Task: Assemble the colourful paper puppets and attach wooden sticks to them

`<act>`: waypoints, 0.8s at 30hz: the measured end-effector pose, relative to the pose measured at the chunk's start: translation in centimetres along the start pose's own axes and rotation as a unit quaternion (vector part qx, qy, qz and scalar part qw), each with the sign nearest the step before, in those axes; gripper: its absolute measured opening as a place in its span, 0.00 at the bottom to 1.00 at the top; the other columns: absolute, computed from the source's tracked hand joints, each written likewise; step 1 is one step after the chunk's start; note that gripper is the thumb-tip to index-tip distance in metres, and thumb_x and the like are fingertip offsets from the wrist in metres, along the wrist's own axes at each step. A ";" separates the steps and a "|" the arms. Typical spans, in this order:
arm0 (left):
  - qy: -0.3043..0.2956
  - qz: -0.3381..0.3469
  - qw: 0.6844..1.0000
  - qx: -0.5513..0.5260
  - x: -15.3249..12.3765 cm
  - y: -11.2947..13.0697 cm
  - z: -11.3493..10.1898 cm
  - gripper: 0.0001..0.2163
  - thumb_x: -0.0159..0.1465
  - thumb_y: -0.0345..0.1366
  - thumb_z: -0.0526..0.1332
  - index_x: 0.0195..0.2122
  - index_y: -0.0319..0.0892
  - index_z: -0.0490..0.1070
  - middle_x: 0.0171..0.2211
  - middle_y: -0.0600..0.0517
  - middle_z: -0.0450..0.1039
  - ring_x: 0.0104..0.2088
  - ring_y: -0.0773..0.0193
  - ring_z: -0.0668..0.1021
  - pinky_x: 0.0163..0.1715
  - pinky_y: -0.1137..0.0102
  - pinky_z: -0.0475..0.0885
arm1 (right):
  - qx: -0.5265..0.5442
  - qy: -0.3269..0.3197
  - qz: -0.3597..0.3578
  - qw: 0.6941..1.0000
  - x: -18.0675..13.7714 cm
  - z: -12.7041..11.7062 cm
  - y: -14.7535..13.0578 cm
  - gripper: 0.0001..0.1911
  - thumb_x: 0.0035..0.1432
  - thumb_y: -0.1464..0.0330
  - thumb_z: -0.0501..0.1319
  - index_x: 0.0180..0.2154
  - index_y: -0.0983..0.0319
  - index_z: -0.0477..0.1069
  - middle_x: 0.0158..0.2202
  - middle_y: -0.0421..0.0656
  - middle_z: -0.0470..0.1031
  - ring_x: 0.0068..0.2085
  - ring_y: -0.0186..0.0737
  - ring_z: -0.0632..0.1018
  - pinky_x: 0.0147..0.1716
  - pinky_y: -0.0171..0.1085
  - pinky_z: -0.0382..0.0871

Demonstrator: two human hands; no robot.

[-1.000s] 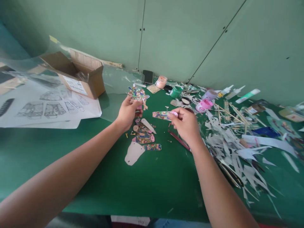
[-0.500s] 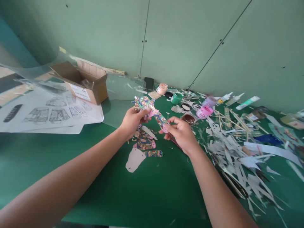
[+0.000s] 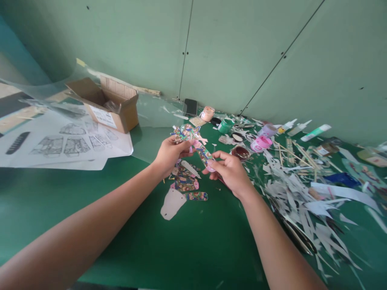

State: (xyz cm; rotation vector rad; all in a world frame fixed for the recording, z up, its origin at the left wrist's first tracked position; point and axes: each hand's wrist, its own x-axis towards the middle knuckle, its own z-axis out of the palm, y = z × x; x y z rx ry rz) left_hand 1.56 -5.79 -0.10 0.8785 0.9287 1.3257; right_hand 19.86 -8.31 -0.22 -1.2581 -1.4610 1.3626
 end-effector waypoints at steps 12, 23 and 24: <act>-0.044 -0.003 0.999 0.010 -0.1 -0.1 0.0 0.11 0.48 0.36 0.73 0.27 0.36 0.75 0.24 0.53 0.73 0.24 0.72 0.74 0.29 0.74 0.76 | -0.006 0.009 0.012 1.000 0.1 0.1 0.2 0.18 0.46 0.56 0.68 0.32 0.60 0.66 0.23 0.40 0.78 0.18 0.32 0.71 0.20 0.33 0.64; -0.057 -0.002 0.998 0.034 -0.6 0.1 0.7 0.10 0.45 0.32 0.74 0.23 0.36 0.73 0.20 0.53 0.71 0.21 0.72 0.73 0.25 0.75 0.74 | -0.101 0.097 -0.126 0.982 0.1 0.6 0.0 0.14 0.51 0.55 0.63 0.28 0.60 0.73 0.22 0.38 0.72 0.25 0.35 0.70 0.25 0.34 0.62; -0.063 -0.005 0.998 0.031 -0.7 0.0 0.8 0.10 0.45 0.32 0.74 0.23 0.36 0.73 0.20 0.53 0.71 0.21 0.72 0.73 0.25 0.75 0.74 | -0.099 0.104 -0.129 0.981 0.1 0.6 0.1 0.14 0.51 0.55 0.63 0.28 0.60 0.73 0.21 0.38 0.70 0.24 0.34 0.68 0.25 0.34 0.61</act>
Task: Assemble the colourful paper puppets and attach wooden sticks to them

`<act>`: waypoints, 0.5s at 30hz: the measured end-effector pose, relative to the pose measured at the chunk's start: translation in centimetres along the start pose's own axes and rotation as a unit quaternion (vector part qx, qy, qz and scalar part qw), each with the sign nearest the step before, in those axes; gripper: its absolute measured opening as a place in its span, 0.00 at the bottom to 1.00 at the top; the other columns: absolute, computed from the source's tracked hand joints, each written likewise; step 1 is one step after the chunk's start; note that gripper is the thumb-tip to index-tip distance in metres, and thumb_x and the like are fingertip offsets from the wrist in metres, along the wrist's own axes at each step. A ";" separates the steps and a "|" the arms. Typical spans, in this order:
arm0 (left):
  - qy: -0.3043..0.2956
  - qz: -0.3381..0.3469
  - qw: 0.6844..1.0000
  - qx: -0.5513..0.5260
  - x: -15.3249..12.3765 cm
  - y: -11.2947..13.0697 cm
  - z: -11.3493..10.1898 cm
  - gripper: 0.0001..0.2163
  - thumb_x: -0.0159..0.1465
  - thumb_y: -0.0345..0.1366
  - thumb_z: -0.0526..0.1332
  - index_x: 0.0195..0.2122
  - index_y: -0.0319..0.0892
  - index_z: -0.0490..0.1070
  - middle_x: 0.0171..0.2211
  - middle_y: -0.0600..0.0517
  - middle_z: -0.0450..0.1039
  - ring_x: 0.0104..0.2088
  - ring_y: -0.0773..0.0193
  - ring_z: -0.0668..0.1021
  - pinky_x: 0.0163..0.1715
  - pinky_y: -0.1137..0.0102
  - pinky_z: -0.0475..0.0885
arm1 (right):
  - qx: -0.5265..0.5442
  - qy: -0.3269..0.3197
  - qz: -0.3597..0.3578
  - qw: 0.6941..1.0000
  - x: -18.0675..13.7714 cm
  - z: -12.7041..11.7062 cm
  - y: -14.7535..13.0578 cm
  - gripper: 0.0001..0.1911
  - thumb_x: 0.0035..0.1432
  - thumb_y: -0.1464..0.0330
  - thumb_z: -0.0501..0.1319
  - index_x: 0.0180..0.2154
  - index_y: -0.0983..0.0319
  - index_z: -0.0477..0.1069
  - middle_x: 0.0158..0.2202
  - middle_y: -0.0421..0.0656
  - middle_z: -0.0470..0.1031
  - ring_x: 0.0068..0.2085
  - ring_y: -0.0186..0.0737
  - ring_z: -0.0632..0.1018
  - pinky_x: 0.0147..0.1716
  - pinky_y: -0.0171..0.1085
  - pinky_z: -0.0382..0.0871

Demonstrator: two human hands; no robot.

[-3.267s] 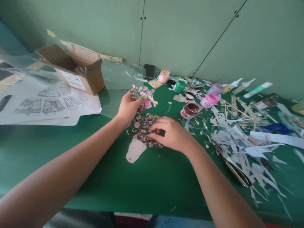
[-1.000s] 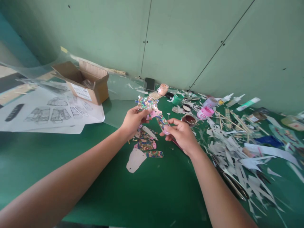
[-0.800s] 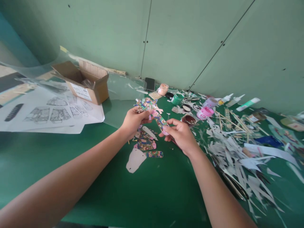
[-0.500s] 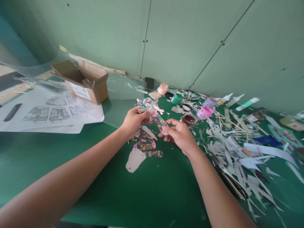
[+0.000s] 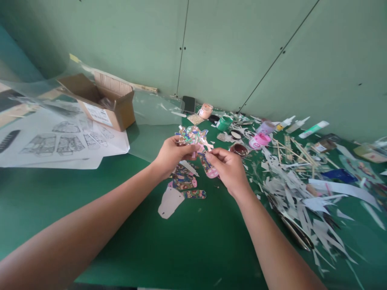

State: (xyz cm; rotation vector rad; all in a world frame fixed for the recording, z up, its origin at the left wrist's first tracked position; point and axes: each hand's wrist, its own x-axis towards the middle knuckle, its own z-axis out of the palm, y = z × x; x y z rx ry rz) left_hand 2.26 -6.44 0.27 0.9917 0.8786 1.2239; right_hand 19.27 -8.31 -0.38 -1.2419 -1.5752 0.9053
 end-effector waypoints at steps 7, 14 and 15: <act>-0.023 -0.050 0.998 -0.010 -0.2 0.0 0.2 0.11 0.46 0.35 0.74 0.26 0.36 0.76 0.23 0.51 0.74 0.24 0.70 0.75 0.25 0.73 0.76 | -0.014 0.025 -0.008 1.000 0.0 0.2 0.4 0.16 0.53 0.56 0.61 0.22 0.60 0.66 0.18 0.35 0.59 0.22 0.31 0.60 0.22 0.33 0.53; -0.001 -0.053 0.997 0.048 -0.6 0.2 0.7 0.11 0.46 0.37 0.74 0.22 0.36 0.74 0.19 0.52 0.72 0.21 0.67 0.77 0.27 0.72 0.77 | 0.014 0.020 -0.002 1.000 -0.1 0.2 0.1 0.13 0.52 0.58 0.62 0.23 0.60 0.69 0.20 0.36 0.64 0.23 0.32 0.64 0.23 0.33 0.57; 0.004 -0.049 0.998 0.050 -0.6 0.2 0.7 0.12 0.46 0.37 0.74 0.21 0.37 0.74 0.19 0.52 0.72 0.21 0.68 0.77 0.26 0.72 0.77 | 0.014 0.019 0.001 1.000 -0.1 0.2 0.1 0.13 0.52 0.58 0.62 0.24 0.60 0.69 0.20 0.37 0.65 0.23 0.32 0.64 0.23 0.33 0.57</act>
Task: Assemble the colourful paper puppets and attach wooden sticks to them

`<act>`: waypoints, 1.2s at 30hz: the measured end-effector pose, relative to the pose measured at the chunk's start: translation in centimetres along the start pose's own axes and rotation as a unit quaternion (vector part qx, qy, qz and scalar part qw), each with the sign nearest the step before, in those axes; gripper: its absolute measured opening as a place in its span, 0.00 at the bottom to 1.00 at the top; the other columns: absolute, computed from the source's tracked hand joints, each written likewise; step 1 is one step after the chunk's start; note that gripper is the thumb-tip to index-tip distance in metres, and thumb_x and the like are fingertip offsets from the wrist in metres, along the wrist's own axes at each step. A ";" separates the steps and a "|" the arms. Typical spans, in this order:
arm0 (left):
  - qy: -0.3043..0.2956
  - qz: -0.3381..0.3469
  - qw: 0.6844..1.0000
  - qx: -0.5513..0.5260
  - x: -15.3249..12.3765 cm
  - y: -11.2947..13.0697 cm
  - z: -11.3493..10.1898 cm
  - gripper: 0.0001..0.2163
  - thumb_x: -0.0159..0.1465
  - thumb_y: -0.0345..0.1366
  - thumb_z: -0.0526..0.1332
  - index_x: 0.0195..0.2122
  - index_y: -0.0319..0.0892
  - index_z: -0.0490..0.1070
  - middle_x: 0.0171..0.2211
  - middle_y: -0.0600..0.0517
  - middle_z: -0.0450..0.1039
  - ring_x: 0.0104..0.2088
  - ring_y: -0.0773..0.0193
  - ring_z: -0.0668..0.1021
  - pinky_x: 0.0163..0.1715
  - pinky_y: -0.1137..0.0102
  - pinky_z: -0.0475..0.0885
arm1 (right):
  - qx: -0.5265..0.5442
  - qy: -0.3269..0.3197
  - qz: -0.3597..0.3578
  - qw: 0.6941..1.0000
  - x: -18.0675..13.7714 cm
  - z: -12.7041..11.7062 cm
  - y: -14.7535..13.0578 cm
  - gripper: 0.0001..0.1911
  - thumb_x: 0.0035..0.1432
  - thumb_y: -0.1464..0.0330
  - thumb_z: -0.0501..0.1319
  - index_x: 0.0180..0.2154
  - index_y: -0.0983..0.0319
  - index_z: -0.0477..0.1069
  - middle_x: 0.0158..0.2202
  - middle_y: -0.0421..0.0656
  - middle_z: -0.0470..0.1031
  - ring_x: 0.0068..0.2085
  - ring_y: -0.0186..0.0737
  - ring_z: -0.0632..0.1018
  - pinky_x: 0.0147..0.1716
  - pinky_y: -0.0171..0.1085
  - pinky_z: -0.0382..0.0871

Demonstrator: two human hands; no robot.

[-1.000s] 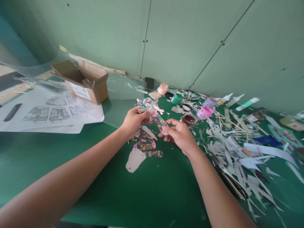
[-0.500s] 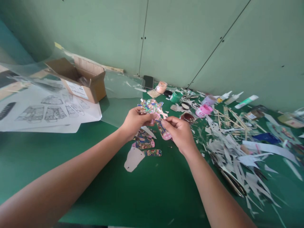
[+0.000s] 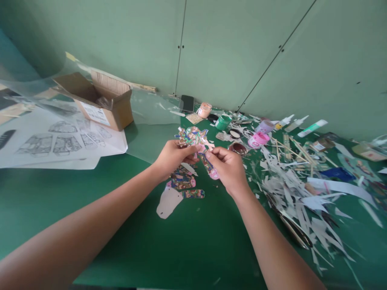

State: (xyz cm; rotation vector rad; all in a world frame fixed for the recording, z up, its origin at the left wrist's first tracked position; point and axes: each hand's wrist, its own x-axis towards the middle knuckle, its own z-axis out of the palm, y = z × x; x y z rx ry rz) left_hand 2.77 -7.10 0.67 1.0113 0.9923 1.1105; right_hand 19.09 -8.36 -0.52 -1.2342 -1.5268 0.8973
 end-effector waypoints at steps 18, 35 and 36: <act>-0.001 0.016 0.998 0.065 -0.2 0.3 0.0 0.13 0.47 0.40 0.73 0.23 0.37 0.73 0.20 0.53 0.73 0.23 0.68 0.76 0.29 0.70 0.76 | -0.003 -0.001 -0.004 1.000 0.1 0.0 0.1 0.15 0.51 0.59 0.62 0.21 0.61 0.67 0.17 0.34 0.60 0.21 0.29 0.60 0.22 0.31 0.52; -0.006 -0.005 0.998 0.060 -0.3 0.4 0.1 0.13 0.47 0.40 0.73 0.26 0.36 0.74 0.21 0.52 0.75 0.23 0.66 0.79 0.28 0.71 0.77 | -0.019 -0.003 -0.016 1.000 -0.1 0.2 -0.1 0.13 0.51 0.60 0.61 0.22 0.61 0.66 0.18 0.34 0.61 0.21 0.29 0.61 0.22 0.31 0.53; -0.005 0.001 0.998 0.064 -0.2 0.3 0.1 0.13 0.47 0.40 0.73 0.26 0.36 0.74 0.21 0.52 0.75 0.23 0.66 0.78 0.28 0.70 0.77 | -0.027 -0.004 -0.020 0.999 -0.1 0.1 -0.2 0.13 0.52 0.60 0.61 0.22 0.61 0.67 0.18 0.34 0.61 0.21 0.29 0.61 0.21 0.31 0.53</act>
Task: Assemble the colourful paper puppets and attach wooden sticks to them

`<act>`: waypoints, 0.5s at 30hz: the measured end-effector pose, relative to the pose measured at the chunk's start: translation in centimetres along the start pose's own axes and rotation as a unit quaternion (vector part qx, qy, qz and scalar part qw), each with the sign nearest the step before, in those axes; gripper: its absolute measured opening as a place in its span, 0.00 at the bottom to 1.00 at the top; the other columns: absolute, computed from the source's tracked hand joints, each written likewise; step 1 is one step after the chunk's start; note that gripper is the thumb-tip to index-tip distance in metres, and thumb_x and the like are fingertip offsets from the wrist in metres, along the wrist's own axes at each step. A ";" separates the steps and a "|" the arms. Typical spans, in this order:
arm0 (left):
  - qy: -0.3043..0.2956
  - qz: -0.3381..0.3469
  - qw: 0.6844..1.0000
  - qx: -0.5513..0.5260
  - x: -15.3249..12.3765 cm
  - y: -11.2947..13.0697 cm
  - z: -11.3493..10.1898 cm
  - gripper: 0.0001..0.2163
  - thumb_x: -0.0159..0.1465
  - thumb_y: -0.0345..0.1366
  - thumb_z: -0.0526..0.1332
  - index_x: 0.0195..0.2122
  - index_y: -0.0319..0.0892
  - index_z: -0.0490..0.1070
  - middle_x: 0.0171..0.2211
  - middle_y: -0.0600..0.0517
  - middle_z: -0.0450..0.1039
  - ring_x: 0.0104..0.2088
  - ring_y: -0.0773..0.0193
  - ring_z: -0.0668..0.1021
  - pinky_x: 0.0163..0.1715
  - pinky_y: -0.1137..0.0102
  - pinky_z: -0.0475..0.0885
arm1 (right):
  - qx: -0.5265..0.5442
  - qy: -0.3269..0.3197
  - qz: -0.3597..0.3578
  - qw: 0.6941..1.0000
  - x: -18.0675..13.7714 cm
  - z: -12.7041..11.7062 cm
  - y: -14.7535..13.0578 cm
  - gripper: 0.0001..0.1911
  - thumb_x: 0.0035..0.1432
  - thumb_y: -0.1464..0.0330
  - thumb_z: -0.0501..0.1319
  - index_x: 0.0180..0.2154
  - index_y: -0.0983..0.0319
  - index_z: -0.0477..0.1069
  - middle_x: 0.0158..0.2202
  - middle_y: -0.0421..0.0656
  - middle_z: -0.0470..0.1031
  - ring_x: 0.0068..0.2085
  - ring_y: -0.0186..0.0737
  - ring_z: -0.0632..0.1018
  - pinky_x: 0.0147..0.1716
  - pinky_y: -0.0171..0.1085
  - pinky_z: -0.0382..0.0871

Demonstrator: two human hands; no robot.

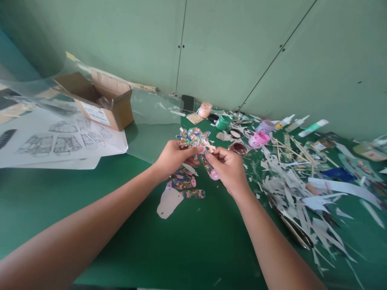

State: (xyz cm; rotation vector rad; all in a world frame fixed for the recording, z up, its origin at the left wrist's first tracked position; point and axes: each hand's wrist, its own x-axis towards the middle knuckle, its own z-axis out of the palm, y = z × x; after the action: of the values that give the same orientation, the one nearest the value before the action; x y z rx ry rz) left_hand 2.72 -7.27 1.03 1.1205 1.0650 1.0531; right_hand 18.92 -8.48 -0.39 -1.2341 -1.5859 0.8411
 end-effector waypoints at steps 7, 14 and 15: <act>0.059 0.066 0.996 0.018 0.7 -0.5 -0.9 0.12 0.49 0.40 0.71 0.22 0.37 0.72 0.19 0.53 0.71 0.22 0.68 0.76 0.27 0.72 0.76 | -0.137 0.112 -0.055 0.983 0.5 -3.4 -0.1 0.14 0.58 0.58 0.58 0.32 0.61 0.75 0.21 0.38 0.72 0.21 0.34 0.70 0.24 0.33 0.63; 0.080 0.068 0.994 -0.035 1.2 -0.6 -1.1 0.12 0.49 0.37 0.71 0.20 0.37 0.70 0.18 0.55 0.69 0.20 0.70 0.74 0.28 0.70 0.77 | -0.389 -0.044 0.094 0.916 1.2 -5.7 0.9 0.07 0.55 0.67 0.61 0.31 0.58 0.79 0.22 0.40 0.77 0.26 0.40 0.76 0.25 0.35 0.61; 0.083 0.068 0.993 -0.040 1.2 -0.6 -1.1 0.11 0.49 0.37 0.71 0.20 0.37 0.71 0.18 0.55 0.69 0.20 0.70 0.75 0.27 0.70 0.77 | -0.406 -0.058 0.107 0.906 1.1 -5.6 0.9 0.08 0.55 0.67 0.61 0.34 0.57 0.79 0.24 0.40 0.78 0.27 0.40 0.76 0.26 0.35 0.61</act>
State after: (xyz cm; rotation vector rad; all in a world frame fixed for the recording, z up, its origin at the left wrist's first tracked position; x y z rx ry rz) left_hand 1.88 -5.98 0.17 1.0667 1.0780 1.3038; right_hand 24.39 -7.29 0.98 -1.9979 -2.0103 0.3673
